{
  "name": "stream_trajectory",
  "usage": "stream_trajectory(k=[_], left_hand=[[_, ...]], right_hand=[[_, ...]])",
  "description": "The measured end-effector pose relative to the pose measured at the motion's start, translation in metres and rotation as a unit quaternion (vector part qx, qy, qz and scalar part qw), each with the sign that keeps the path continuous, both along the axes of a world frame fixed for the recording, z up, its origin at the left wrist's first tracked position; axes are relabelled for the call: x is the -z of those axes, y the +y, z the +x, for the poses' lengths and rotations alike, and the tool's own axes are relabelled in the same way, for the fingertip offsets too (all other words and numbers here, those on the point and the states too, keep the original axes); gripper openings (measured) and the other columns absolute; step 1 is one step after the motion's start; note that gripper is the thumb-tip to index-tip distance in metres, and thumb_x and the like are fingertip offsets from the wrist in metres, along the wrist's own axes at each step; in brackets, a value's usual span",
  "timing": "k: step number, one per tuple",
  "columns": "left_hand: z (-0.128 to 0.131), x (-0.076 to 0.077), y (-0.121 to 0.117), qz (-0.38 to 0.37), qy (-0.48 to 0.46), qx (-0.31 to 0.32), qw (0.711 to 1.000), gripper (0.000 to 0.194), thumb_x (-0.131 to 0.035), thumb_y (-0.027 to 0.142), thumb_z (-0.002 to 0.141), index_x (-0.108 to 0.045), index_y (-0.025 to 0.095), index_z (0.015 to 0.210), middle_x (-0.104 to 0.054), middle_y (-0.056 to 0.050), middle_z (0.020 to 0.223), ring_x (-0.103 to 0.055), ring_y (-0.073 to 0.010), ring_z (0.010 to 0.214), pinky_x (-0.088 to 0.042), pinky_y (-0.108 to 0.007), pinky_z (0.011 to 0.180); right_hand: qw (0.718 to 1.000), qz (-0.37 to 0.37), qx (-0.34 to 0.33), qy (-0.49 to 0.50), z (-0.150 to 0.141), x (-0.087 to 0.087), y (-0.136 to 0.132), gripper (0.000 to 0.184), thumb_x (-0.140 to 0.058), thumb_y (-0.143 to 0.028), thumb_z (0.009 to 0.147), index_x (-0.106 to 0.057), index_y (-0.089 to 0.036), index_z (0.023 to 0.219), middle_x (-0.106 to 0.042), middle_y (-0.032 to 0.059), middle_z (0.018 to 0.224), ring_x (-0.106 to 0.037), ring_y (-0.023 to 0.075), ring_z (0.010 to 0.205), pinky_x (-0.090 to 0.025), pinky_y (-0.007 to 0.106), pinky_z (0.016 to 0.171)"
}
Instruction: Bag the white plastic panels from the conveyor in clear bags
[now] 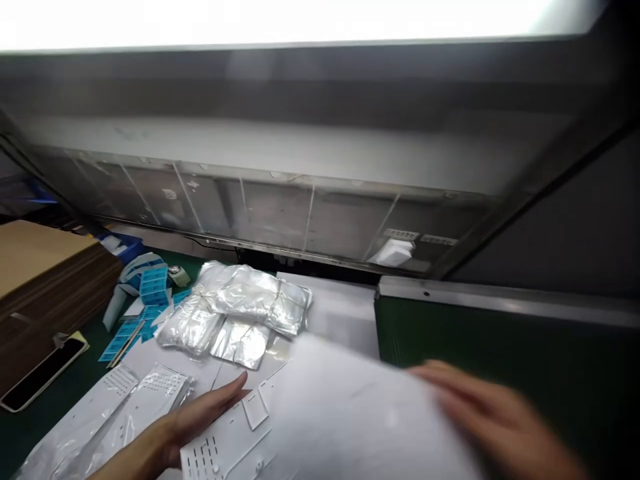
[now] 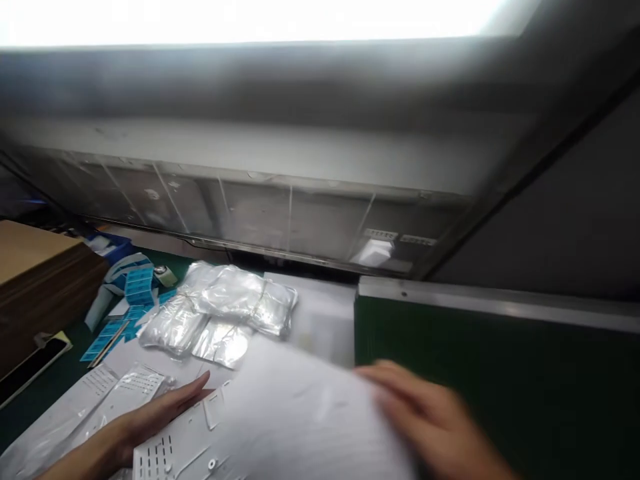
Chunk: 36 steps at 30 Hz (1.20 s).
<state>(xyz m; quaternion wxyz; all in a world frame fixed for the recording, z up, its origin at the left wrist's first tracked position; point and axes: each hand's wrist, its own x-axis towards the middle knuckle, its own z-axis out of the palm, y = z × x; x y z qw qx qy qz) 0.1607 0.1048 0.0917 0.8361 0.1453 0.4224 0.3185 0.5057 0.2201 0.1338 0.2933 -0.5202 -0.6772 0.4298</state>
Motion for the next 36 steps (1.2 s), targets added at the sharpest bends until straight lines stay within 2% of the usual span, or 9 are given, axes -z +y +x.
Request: stream_trajectory(k=[3, 5, 10, 13, 16, 20, 30, 32, 36], left_hand=[[0.003, -0.002, -0.007, 0.045, 0.001, 0.105, 0.993, 0.057, -0.045, 0.060, 0.081, -0.063, 0.014, 0.111, -0.068, -0.011, 0.106, -0.059, -0.0282, 0.106, -0.039, -0.037, 0.097], [-0.004, -0.003, -0.018, 0.090, 0.021, 0.162, 0.982, 0.058, -0.055, 0.059, 0.075, -0.063, 0.015, 0.112, -0.068, -0.010, 0.107, -0.057, -0.0307, 0.107, -0.037, -0.040, 0.097], [-0.033, 0.001, -0.055, 0.107, -0.010, 0.127, 0.986, 0.064, -0.072, 0.038, 0.062, -0.057, 0.017, 0.120, -0.064, -0.009, 0.114, -0.053, -0.0347, 0.111, -0.037, -0.046, 0.096], [-0.044, 0.021, -0.073, 0.092, 0.005, 0.035, 0.995, 0.064, -0.068, 0.032, 0.064, -0.053, 0.019, 0.125, -0.066, -0.009, 0.111, -0.054, -0.0337, 0.111, -0.035, -0.047, 0.099], [-0.050, 0.052, -0.083, 0.100, 0.061, -0.039, 0.992, 0.062, -0.066, 0.034, 0.065, -0.052, 0.019, 0.124, -0.067, -0.008, 0.110, -0.052, -0.0334, 0.115, -0.033, -0.046, 0.102], [-0.043, 0.088, -0.089, 0.154, 0.132, -0.119, 0.972, 0.055, -0.058, 0.049, 0.074, -0.055, 0.019, 0.119, -0.064, -0.009, 0.115, -0.048, -0.0323, 0.119, -0.035, -0.043, 0.101], [-0.041, 0.120, -0.103, 0.222, 0.272, -0.086, 0.933, 0.047, -0.056, 0.049, 0.079, -0.051, 0.019, 0.116, -0.061, -0.009, 0.118, -0.054, -0.0286, 0.111, -0.045, -0.038, 0.093], [-0.050, 0.133, -0.094, 0.262, 0.357, -0.018, 0.896, 0.043, -0.047, 0.049, 0.085, -0.051, 0.020, 0.116, -0.063, -0.008, 0.115, -0.058, -0.0251, 0.104, -0.048, -0.034, 0.087], [-0.070, 0.158, -0.041, 0.327, 0.556, 0.046, 0.763, 0.040, -0.029, 0.045, 0.092, -0.055, 0.020, 0.108, -0.064, -0.008, 0.106, -0.060, -0.0211, 0.093, -0.049, -0.032, 0.079]], right_hand=[[0.947, -0.064, -0.314, 0.017, -0.055, -0.018, -0.047, 0.024, -0.053, -0.034, 0.084, -0.069, -0.028, 0.102, -0.067, 0.0034, 0.098, -0.061, 0.0205, 0.088, -0.048, 0.034, 0.079], [0.921, -0.023, -0.389, 0.014, -0.095, -0.020, -0.062, 0.026, -0.047, -0.028, 0.088, -0.067, -0.027, 0.105, -0.067, 0.0021, 0.095, -0.059, 0.0173, 0.088, -0.044, 0.033, 0.084], [0.964, 0.102, -0.242, -0.040, -0.148, 0.004, -0.088, 0.028, -0.055, -0.029, 0.083, -0.063, -0.029, 0.110, -0.059, 0.0028, 0.115, -0.046, 0.0246, 0.112, -0.033, 0.044, 0.098], [0.999, -0.001, -0.030, 0.035, -0.158, 0.033, -0.111, 0.053, -0.054, -0.042, 0.083, -0.039, -0.030, 0.133, -0.042, 0.0051, 0.136, -0.039, 0.0256, 0.123, -0.034, 0.044, 0.100], [0.953, -0.199, 0.166, 0.155, -0.174, 0.072, -0.144, 0.072, -0.049, -0.058, 0.081, -0.019, -0.030, 0.140, -0.036, 0.0091, 0.141, -0.044, 0.0267, 0.121, -0.042, 0.043, 0.093], [0.898, -0.312, 0.144, 0.275, -0.211, 0.124, -0.189, 0.078, -0.055, -0.064, 0.072, -0.039, -0.018, 0.133, -0.055, 0.0138, 0.125, -0.053, 0.0305, 0.113, -0.044, 0.043, 0.092], [0.924, -0.227, 0.180, 0.251, -0.242, 0.174, -0.211, 0.086, -0.054, -0.065, 0.074, -0.023, -0.020, 0.141, -0.043, 0.0090, 0.138, -0.043, 0.0261, 0.125, -0.036, 0.038, 0.103], [0.920, -0.230, 0.170, 0.267, -0.234, 0.181, -0.203, 0.088, -0.057, -0.064, 0.071, -0.026, -0.018, 0.140, -0.048, 0.0106, 0.135, -0.047, 0.0271, 0.121, -0.041, 0.037, 0.099], [0.959, -0.168, 0.182, 0.137, -0.211, 0.196, -0.188, 0.077, -0.051, -0.055, 0.080, -0.021, -0.021, 0.143, -0.038, 0.0083, 0.142, -0.038, 0.0269, 0.128, -0.037, 0.037, 0.102]])
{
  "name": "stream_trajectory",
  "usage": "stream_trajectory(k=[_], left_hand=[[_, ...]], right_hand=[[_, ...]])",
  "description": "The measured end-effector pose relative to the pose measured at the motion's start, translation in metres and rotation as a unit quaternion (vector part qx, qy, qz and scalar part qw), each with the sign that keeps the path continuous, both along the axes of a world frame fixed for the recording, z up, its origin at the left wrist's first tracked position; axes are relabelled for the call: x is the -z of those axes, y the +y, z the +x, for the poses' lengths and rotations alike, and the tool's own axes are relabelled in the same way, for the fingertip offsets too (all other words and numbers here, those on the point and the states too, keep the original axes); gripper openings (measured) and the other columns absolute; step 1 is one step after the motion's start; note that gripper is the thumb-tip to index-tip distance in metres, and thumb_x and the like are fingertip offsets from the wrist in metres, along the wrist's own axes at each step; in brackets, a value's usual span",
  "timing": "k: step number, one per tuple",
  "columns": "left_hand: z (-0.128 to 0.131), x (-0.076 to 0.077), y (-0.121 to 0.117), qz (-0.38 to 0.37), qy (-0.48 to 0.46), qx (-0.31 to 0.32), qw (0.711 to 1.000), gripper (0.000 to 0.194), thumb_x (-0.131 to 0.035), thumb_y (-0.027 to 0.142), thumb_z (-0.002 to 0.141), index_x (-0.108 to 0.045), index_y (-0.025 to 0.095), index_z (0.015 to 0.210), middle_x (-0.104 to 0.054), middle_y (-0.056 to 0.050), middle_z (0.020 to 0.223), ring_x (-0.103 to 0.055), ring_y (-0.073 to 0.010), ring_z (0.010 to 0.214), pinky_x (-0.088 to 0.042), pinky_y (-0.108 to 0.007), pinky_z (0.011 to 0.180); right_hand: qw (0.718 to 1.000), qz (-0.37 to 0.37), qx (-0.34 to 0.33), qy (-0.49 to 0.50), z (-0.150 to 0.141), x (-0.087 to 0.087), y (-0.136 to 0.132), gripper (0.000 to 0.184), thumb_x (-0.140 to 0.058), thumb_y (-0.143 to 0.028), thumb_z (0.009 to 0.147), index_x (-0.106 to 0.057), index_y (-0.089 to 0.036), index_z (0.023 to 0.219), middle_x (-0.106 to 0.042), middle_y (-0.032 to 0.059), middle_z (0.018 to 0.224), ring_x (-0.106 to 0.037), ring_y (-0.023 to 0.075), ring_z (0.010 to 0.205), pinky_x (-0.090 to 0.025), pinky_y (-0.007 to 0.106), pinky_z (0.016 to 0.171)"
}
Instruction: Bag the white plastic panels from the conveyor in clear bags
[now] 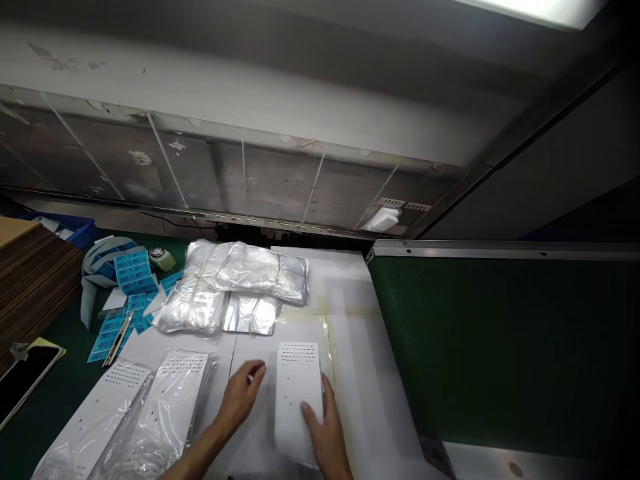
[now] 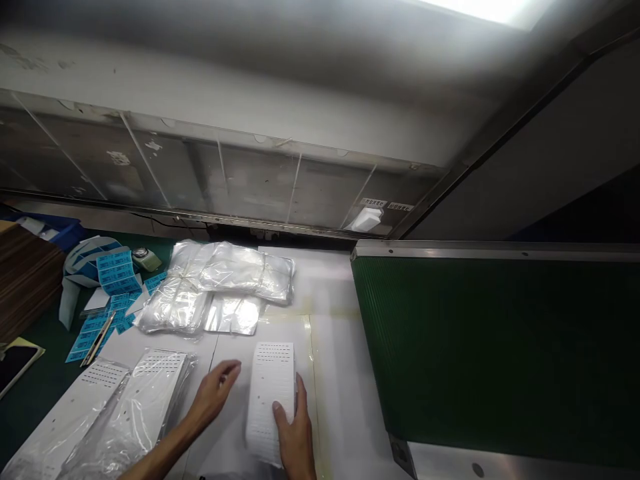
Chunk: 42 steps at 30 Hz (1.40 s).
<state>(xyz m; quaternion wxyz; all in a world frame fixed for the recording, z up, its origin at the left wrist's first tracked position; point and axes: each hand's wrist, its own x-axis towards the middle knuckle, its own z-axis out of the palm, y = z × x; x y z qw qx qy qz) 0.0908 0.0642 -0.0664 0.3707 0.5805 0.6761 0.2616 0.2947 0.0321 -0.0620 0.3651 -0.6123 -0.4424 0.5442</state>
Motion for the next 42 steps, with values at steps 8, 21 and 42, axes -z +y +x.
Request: stream_trajectory(k=[8, 21, 42], left_hand=[[-0.021, 0.030, 0.126, 0.016, 0.225, 0.086, 0.970, 0.028, -0.054, 0.037, 0.085, -0.056, 0.015, 0.101, -0.058, -0.006, 0.100, -0.055, -0.0208, 0.092, -0.044, -0.042, 0.083], [-0.035, 0.036, 0.131, 0.040, 0.316, 0.166, 0.933, 0.022, -0.050, 0.034, 0.089, -0.058, 0.014, 0.093, -0.061, -0.003, 0.089, -0.058, -0.0162, 0.081, -0.049, -0.036, 0.074], [-0.031, 0.044, 0.143, 0.035, 0.262, 0.193, 0.945, 0.023, -0.049, 0.035, 0.089, -0.056, 0.015, 0.093, -0.058, -0.003, 0.089, -0.056, -0.0171, 0.082, -0.046, -0.037, 0.076]], right_hand=[[0.918, 0.100, -0.137, -0.360, 0.019, 0.061, -0.004, 0.059, -0.029, -0.023, 0.085, -0.019, -0.035, 0.142, -0.062, 0.0076, 0.091, -0.059, 0.0241, 0.066, -0.048, 0.035, 0.053], [0.941, 0.127, -0.160, -0.269, 0.049, 0.053, 0.006, 0.055, -0.027, -0.029, 0.091, -0.011, -0.036, 0.144, -0.060, 0.0067, 0.097, -0.058, 0.0217, 0.067, -0.050, 0.034, 0.056], [0.916, 0.086, -0.185, -0.345, 0.049, 0.055, 0.009, 0.066, -0.033, -0.017, 0.087, -0.003, -0.031, 0.145, -0.059, 0.0075, 0.099, -0.060, 0.0211, 0.070, -0.048, 0.031, 0.058]])
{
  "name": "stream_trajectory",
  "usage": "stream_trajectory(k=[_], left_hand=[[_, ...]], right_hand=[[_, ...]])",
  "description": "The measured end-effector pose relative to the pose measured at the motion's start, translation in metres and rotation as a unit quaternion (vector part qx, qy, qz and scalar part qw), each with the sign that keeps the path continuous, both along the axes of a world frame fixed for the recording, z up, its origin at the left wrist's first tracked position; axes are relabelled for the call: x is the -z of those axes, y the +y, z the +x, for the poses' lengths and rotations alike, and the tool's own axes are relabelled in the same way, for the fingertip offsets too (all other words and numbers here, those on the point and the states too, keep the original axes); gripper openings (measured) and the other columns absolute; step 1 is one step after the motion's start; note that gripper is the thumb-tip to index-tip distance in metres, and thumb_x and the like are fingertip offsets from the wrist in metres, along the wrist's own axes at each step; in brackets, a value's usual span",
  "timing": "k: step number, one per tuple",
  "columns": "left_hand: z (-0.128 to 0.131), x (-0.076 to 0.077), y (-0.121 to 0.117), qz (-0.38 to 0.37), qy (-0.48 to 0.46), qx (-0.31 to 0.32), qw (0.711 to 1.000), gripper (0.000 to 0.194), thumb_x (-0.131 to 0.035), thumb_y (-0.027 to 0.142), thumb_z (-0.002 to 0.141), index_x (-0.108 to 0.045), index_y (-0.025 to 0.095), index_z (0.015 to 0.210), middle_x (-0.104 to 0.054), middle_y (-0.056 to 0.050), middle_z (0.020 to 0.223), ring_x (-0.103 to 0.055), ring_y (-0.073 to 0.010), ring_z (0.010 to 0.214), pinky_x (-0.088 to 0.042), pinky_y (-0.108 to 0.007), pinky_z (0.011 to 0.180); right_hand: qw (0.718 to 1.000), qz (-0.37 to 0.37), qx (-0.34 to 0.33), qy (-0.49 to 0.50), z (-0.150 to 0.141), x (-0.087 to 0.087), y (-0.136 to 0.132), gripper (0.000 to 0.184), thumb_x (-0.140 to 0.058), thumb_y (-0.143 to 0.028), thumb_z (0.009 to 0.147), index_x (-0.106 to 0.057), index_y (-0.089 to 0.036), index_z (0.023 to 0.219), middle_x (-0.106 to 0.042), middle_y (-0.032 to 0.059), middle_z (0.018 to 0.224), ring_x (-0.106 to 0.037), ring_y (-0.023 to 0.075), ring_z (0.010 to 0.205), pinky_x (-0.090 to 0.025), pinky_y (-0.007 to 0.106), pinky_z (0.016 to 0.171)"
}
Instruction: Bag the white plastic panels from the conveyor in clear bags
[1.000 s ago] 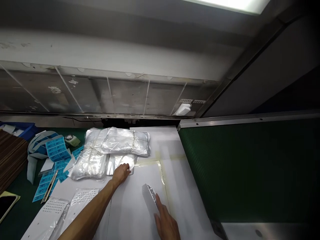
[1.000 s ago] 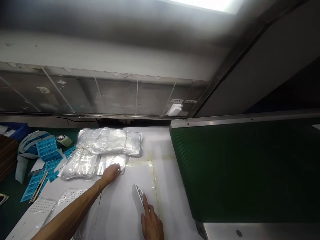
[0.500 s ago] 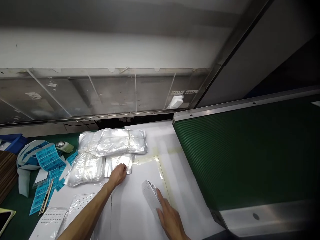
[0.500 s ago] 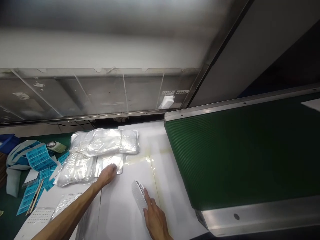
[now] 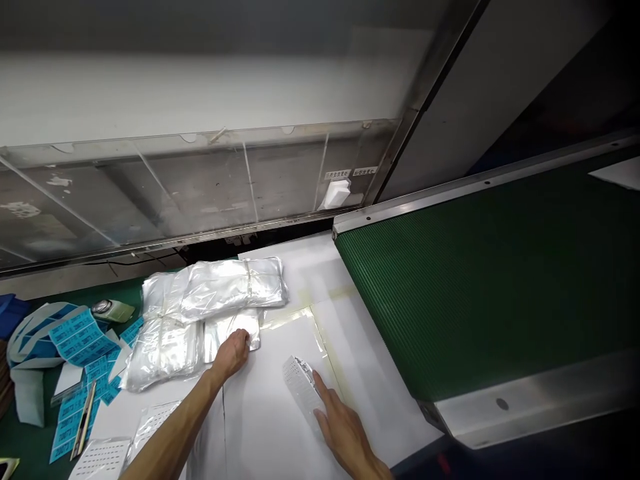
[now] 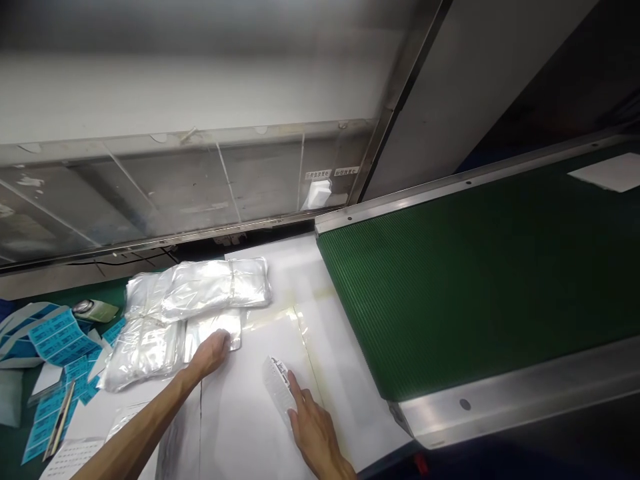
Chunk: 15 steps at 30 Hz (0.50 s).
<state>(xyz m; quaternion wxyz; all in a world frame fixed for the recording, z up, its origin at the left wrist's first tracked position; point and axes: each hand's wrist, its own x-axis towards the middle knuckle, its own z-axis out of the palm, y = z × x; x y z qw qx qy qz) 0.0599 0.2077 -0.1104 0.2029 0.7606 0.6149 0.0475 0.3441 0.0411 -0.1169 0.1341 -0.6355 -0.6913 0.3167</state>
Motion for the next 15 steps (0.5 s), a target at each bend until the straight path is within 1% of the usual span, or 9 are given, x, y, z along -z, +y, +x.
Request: stream_trajectory(k=[2, 3, 5, 7, 9, 11, 13, 15], left_hand=[[-0.001, -0.001, 0.003, -0.009, -0.028, -0.020, 0.999, 0.023, -0.050, 0.036, 0.088, -0.057, 0.015, 0.093, -0.058, -0.003, 0.089, -0.056, -0.0169, 0.081, -0.046, -0.036, 0.075], [-0.003, -0.002, 0.005, -0.015, -0.044, -0.032, 0.998, 0.023, -0.050, 0.036, 0.088, -0.057, 0.014, 0.092, -0.059, -0.003, 0.089, -0.056, -0.0167, 0.081, -0.046, -0.036, 0.075], [-0.008, -0.005, 0.009, -0.028, -0.079, -0.059, 0.995, 0.024, -0.050, 0.037, 0.087, -0.058, 0.014, 0.090, -0.060, -0.003, 0.089, -0.057, -0.0167, 0.081, -0.046, -0.037, 0.076], [-0.015, -0.012, 0.013, -0.043, -0.118, -0.086, 0.988, 0.027, -0.050, 0.039, 0.087, -0.060, 0.015, 0.089, -0.063, -0.004, 0.089, -0.059, -0.0171, 0.081, -0.046, -0.037, 0.077], [-0.020, -0.019, 0.014, -0.057, -0.158, -0.109, 0.980, 0.030, -0.050, 0.042, 0.086, -0.061, 0.015, 0.088, -0.065, -0.004, 0.087, -0.060, -0.0180, 0.081, -0.046, -0.036, 0.076], [-0.022, -0.027, 0.015, -0.069, -0.197, -0.128, 0.970, 0.032, -0.050, 0.045, 0.083, -0.062, 0.015, 0.086, -0.066, -0.005, 0.085, -0.061, -0.0188, 0.080, -0.047, -0.035, 0.074], [-0.022, -0.036, 0.017, -0.076, -0.232, -0.146, 0.959, 0.034, -0.051, 0.046, 0.081, -0.062, 0.014, 0.083, -0.067, -0.006, 0.082, -0.062, -0.0197, 0.079, -0.048, -0.034, 0.073], [-0.019, -0.044, 0.020, -0.075, -0.262, -0.162, 0.949, 0.033, -0.052, 0.046, 0.078, -0.061, 0.015, 0.082, -0.067, -0.006, 0.079, -0.062, -0.0203, 0.078, -0.048, -0.033, 0.073]], right_hand=[[1.000, -0.014, 0.008, 0.021, 0.003, 0.000, 0.000, 0.066, -0.036, -0.018, 0.087, -0.006, -0.032, 0.145, -0.060, 0.0074, 0.102, -0.061, 0.0211, 0.073, -0.048, 0.031, 0.061], [0.999, -0.023, 0.015, 0.042, 0.004, 0.000, 0.000, 0.067, -0.037, -0.019, 0.087, -0.007, -0.033, 0.144, -0.060, 0.0073, 0.106, -0.062, 0.0214, 0.078, -0.049, 0.031, 0.065], [0.993, -0.043, 0.038, 0.106, 0.008, 0.000, 0.001, 0.068, -0.042, -0.020, 0.086, -0.008, -0.035, 0.144, -0.056, 0.0062, 0.122, -0.061, 0.0225, 0.095, -0.049, 0.032, 0.078], [0.976, -0.081, 0.077, 0.187, 0.010, -0.001, 0.002, 0.069, -0.045, -0.023, 0.085, -0.009, -0.036, 0.144, -0.049, 0.0037, 0.134, -0.055, 0.0227, 0.111, -0.044, 0.035, 0.091], [0.943, -0.128, 0.129, 0.279, 0.011, -0.006, 0.005, 0.069, -0.047, -0.029, 0.086, -0.010, -0.035, 0.144, -0.044, 0.0025, 0.139, -0.048, 0.0221, 0.120, -0.040, 0.037, 0.098], [0.896, -0.167, 0.171, 0.375, 0.009, -0.014, 0.009, 0.069, -0.049, -0.036, 0.086, -0.012, -0.033, 0.144, -0.038, 0.0030, 0.143, -0.044, 0.0218, 0.124, -0.041, 0.037, 0.098], [0.854, -0.174, 0.189, 0.452, 0.006, -0.024, 0.013, 0.071, -0.051, -0.041, 0.085, -0.013, -0.031, 0.144, -0.032, 0.0030, 0.147, -0.040, 0.0217, 0.127, -0.041, 0.036, 0.097], [0.830, -0.174, 0.186, 0.497, 0.001, -0.034, 0.017, 0.071, -0.053, -0.043, 0.084, -0.014, -0.032, 0.143, -0.031, 0.0028, 0.147, -0.041, 0.0219, 0.126, -0.042, 0.036, 0.096]])
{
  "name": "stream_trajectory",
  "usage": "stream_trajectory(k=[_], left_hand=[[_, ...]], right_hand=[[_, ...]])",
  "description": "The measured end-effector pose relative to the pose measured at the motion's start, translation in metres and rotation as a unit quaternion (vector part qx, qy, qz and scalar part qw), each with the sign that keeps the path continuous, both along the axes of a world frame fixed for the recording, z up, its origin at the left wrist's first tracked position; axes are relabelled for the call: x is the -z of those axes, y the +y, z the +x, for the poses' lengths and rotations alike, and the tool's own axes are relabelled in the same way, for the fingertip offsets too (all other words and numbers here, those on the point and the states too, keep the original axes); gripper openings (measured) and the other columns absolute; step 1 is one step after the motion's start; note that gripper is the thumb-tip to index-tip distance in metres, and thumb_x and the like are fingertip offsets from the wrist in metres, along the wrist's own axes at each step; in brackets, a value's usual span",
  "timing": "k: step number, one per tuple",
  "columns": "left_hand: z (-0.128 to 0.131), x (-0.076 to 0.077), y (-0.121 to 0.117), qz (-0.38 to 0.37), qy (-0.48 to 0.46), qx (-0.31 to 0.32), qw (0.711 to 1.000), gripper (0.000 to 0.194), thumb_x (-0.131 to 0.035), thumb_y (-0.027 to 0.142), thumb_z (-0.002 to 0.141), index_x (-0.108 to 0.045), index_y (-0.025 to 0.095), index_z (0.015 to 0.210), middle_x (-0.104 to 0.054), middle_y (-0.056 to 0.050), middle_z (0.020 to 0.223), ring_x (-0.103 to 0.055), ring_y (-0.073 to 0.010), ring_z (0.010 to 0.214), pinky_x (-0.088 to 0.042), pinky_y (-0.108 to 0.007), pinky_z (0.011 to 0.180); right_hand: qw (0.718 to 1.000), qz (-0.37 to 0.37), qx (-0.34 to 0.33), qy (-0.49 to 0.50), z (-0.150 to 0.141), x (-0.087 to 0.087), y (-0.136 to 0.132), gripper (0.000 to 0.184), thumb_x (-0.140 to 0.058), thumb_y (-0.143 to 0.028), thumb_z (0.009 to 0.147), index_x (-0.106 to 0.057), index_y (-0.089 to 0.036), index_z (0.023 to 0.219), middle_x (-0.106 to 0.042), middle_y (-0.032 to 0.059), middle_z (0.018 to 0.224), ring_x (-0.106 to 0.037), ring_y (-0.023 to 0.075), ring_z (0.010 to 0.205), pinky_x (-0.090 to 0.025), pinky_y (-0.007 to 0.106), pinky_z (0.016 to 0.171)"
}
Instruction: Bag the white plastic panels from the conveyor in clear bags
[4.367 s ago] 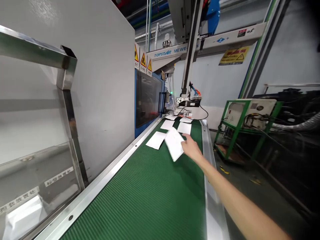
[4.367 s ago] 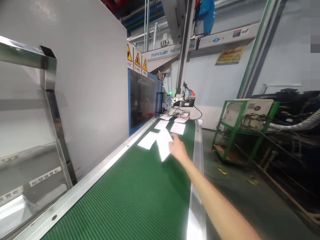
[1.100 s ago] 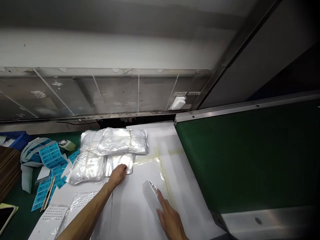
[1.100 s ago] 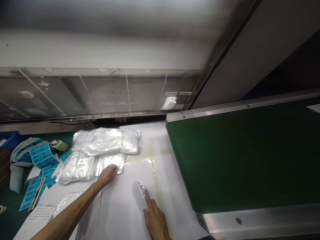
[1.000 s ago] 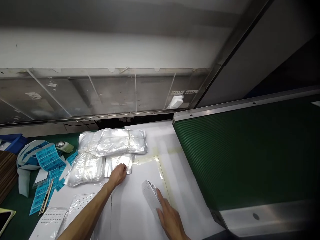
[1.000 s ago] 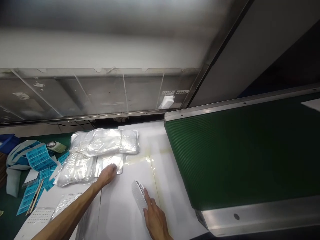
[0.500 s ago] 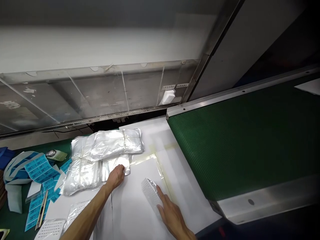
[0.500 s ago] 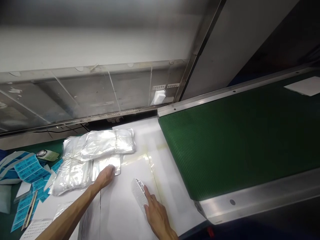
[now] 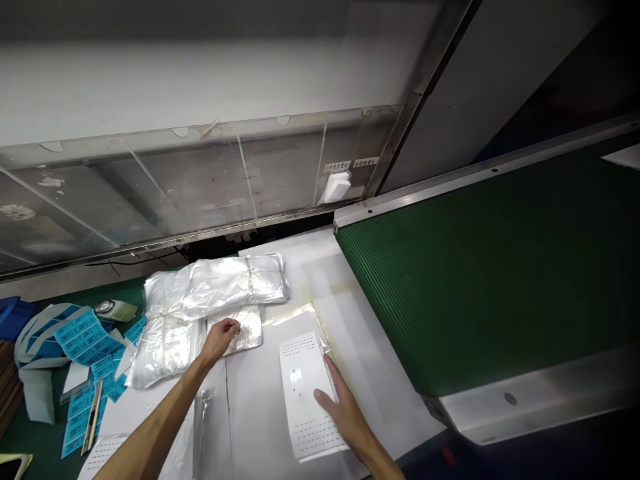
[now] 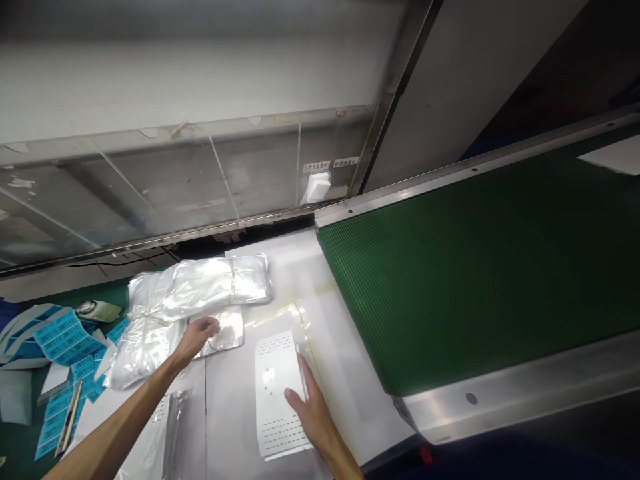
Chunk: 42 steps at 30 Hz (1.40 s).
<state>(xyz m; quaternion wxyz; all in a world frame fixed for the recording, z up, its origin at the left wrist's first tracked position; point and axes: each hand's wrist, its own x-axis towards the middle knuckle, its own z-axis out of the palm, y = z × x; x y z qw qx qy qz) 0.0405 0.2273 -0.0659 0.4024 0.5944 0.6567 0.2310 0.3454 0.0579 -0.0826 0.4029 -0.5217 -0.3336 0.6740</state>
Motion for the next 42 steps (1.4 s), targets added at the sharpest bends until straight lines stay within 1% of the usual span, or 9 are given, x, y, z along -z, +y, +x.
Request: stream_trajectory(k=[3, 9, 18, 24, 26, 31, 35, 38, 42], left_hand=[[0.005, -0.017, 0.007, 0.012, -0.032, -0.023, 0.999, 0.030, -0.056, 0.044, 0.074, -0.061, 0.015, 0.081, -0.066, -0.006, 0.079, -0.061, -0.0209, 0.078, -0.047, -0.033, 0.074], [0.010, -0.061, 0.007, 0.024, -0.079, -0.030, 0.996, 0.026, -0.060, 0.042, 0.073, -0.060, 0.016, 0.076, -0.064, -0.005, 0.076, -0.059, -0.0205, 0.076, -0.046, -0.035, 0.077], [0.055, -0.140, -0.082, -0.058, -0.195, 0.021, 0.979, 0.020, -0.059, 0.036, 0.081, -0.061, 0.017, 0.081, -0.065, -0.004, 0.079, -0.059, -0.0182, 0.078, -0.046, -0.030, 0.077], [0.066, -0.136, -0.126, -0.104, -0.381, -0.109, 0.912, 0.016, -0.064, 0.032, 0.077, -0.060, 0.017, 0.079, -0.065, -0.004, 0.081, -0.060, -0.0210, 0.087, -0.042, -0.040, 0.093], [0.065, -0.132, -0.134, -0.123, -0.411, -0.095, 0.898, 0.014, -0.062, 0.031, 0.077, -0.057, 0.018, 0.078, -0.061, -0.002, 0.078, -0.059, -0.0191, 0.082, -0.044, -0.039, 0.088], [0.066, -0.116, -0.137, -0.039, -0.167, 0.005, 0.985, 0.021, -0.060, 0.033, 0.077, -0.055, 0.023, 0.095, -0.042, 0.006, 0.060, -0.045, -0.0127, 0.058, -0.038, -0.024, 0.058], [0.072, -0.102, -0.122, -0.014, -0.069, -0.026, 0.997, 0.040, -0.048, 0.046, 0.082, -0.056, 0.021, 0.112, -0.041, 0.007, 0.049, -0.045, -0.0149, 0.049, -0.037, -0.026, 0.054], [0.083, -0.103, -0.109, -0.047, -0.143, -0.022, 0.988, 0.049, -0.046, 0.051, 0.081, -0.059, 0.015, 0.113, -0.051, 0.004, 0.050, -0.051, -0.0174, 0.053, -0.041, -0.028, 0.057], [0.092, -0.112, -0.101, -0.083, -0.183, 0.013, 0.980, 0.051, -0.052, 0.053, 0.079, -0.064, 0.014, 0.109, -0.061, -0.001, 0.064, -0.053, -0.0177, 0.058, -0.041, -0.028, 0.055]], right_hand=[[1.000, 0.009, -0.013, 0.004, -0.007, -0.011, 0.004, 0.061, -0.050, -0.046, 0.086, -0.026, -0.032, 0.141, -0.039, 0.0035, 0.142, -0.047, 0.0229, 0.121, -0.045, 0.036, 0.093], [0.978, 0.088, -0.013, -0.188, -0.019, -0.028, 0.019, 0.037, -0.042, -0.047, 0.088, -0.061, -0.026, 0.113, -0.062, 0.0050, 0.108, -0.057, 0.0226, 0.102, -0.046, 0.036, 0.088], [0.933, 0.195, -0.078, -0.291, -0.064, -0.109, 0.055, 0.041, -0.055, -0.062, 0.074, -0.064, -0.037, 0.105, -0.062, 0.0006, 0.095, -0.058, 0.0222, 0.094, -0.044, 0.034, 0.084], [0.897, 0.280, -0.105, -0.326, -0.064, -0.120, 0.042, 0.029, -0.041, -0.039, 0.091, -0.068, -0.033, 0.097, -0.057, 0.0000, 0.079, -0.055, 0.0124, 0.065, -0.043, 0.023, 0.063], [0.886, 0.284, -0.105, -0.350, -0.062, -0.118, 0.041, 0.029, -0.041, -0.036, 0.091, -0.068, -0.030, 0.097, -0.056, 0.0008, 0.079, -0.054, 0.0116, 0.062, -0.041, 0.022, 0.060], [0.879, 0.251, -0.101, -0.392, -0.036, -0.123, 0.051, 0.028, -0.044, -0.039, 0.088, -0.068, -0.030, 0.099, -0.061, 0.0032, 0.088, -0.057, 0.0160, 0.070, -0.043, 0.028, 0.067], [0.960, 0.152, -0.026, -0.234, 0.016, -0.134, 0.037, 0.030, -0.055, -0.046, 0.081, -0.065, -0.029, 0.104, -0.060, 0.0036, 0.113, -0.052, 0.0256, 0.106, -0.040, 0.038, 0.090], [0.999, 0.045, 0.006, -0.017, 0.035, -0.125, -0.001, 0.039, -0.068, -0.052, 0.065, -0.064, -0.026, 0.094, -0.064, 0.0043, 0.100, -0.058, 0.0242, 0.088, -0.045, 0.034, 0.076], [0.956, -0.094, -0.084, 0.264, 0.006, -0.091, -0.048, 0.040, -0.078, -0.044, 0.051, -0.062, -0.021, 0.079, -0.059, -0.0023, 0.062, -0.048, 0.0091, 0.047, -0.035, 0.021, 0.051]])
